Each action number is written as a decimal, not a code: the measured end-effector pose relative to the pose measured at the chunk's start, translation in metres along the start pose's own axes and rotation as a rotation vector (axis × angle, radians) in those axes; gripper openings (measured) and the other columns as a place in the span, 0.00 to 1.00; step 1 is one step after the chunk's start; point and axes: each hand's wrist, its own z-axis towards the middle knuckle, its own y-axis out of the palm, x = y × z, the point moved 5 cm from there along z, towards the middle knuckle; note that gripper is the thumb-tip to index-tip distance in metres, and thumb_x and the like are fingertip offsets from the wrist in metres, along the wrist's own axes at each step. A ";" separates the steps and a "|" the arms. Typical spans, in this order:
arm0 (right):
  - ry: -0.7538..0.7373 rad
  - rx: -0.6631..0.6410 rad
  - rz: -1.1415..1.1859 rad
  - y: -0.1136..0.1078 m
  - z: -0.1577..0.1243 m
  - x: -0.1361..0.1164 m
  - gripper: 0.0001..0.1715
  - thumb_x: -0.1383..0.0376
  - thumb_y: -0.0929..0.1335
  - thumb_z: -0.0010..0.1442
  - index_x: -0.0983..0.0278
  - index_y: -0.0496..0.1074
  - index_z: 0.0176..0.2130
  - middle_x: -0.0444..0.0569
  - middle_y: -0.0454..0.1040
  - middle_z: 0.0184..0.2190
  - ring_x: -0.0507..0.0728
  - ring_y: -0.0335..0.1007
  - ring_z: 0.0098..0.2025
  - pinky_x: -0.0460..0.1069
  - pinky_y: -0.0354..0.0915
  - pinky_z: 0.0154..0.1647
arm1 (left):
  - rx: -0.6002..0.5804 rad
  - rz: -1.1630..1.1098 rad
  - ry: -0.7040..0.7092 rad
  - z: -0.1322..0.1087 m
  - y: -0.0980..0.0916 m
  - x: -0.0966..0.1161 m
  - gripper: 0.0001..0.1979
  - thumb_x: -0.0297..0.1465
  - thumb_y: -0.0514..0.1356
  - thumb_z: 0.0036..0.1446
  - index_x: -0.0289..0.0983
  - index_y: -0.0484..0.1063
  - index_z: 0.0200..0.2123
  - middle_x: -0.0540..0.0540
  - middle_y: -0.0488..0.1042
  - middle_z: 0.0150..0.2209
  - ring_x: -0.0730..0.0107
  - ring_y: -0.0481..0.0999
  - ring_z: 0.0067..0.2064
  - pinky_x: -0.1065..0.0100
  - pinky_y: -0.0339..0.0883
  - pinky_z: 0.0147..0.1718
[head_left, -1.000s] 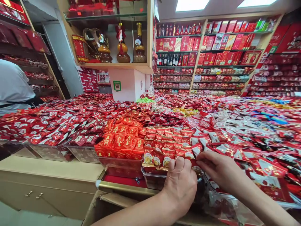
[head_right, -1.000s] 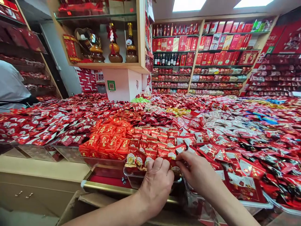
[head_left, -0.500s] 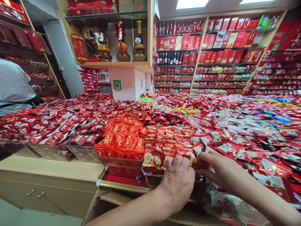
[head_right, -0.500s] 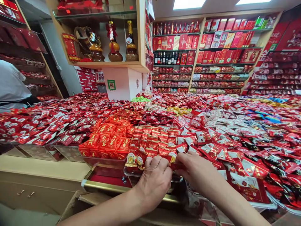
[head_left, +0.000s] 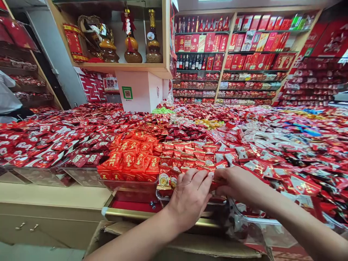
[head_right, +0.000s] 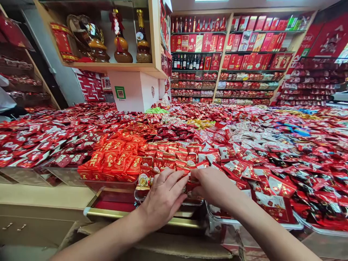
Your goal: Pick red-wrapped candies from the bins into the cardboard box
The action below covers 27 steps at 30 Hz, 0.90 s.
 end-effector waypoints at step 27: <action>-0.050 -0.022 -0.063 -0.001 0.009 0.001 0.05 0.72 0.64 0.49 0.62 0.67 0.25 0.44 0.72 0.22 0.53 0.65 0.24 0.45 0.52 0.22 | 0.039 -0.125 0.048 0.006 -0.007 -0.022 0.09 0.24 0.52 0.56 0.35 0.71 0.38 0.45 0.71 0.40 0.63 0.63 0.44 0.62 0.61 0.43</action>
